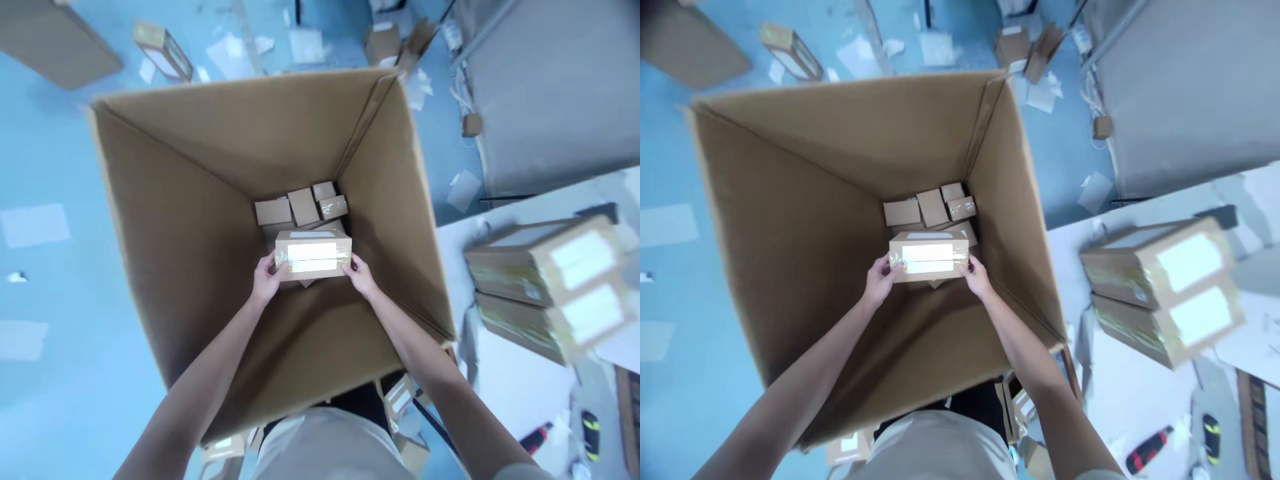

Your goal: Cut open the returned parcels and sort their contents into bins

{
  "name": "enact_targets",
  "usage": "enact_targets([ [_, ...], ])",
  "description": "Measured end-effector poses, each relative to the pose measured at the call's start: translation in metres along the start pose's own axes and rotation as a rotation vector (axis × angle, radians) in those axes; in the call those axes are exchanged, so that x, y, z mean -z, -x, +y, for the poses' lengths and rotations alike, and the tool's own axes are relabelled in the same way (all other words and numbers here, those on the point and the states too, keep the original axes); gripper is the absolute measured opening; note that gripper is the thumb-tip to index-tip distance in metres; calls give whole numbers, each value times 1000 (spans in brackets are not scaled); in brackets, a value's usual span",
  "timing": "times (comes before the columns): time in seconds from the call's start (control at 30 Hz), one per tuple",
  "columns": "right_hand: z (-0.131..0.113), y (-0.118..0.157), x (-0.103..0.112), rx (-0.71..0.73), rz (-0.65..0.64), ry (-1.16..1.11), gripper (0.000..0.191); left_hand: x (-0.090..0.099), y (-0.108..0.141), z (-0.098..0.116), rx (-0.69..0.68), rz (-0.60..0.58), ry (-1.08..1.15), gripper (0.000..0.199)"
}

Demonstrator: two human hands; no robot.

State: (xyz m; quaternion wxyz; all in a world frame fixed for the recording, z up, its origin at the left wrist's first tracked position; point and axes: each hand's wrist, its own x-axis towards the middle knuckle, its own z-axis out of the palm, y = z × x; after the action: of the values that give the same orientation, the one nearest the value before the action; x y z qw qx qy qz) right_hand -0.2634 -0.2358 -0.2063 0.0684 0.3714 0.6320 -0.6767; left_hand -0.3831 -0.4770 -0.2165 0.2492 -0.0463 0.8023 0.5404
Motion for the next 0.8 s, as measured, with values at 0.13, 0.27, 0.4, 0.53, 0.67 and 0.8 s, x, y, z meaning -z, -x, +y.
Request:
enact_targets([
  [0.13, -61, 94, 13, 191, 107, -10, 61, 30, 54, 93, -210, -46, -134, 52],
  [0.27, -102, 197, 42, 321, 313, 46, 61, 32, 107, 181, -413, -89, -215, 43],
  [0.4, -111, 289, 92, 372, 588, 35, 59, -18, 155, 248, -577, -350, -271, 41],
  [0.53, -85, 366, 154, 374, 868, -41, 58, -107, 211, 279, -621, -729, -191, 47],
  [0.67, -44, 428, 212, 327, 1116, -78, 57, -203, 269, 283, -569, -1006, -81, 63],
  [0.8, -1, 471, 257, 204, 1284, -123, 60, -285, 317, 273, -550, -1156, -49, 64],
])
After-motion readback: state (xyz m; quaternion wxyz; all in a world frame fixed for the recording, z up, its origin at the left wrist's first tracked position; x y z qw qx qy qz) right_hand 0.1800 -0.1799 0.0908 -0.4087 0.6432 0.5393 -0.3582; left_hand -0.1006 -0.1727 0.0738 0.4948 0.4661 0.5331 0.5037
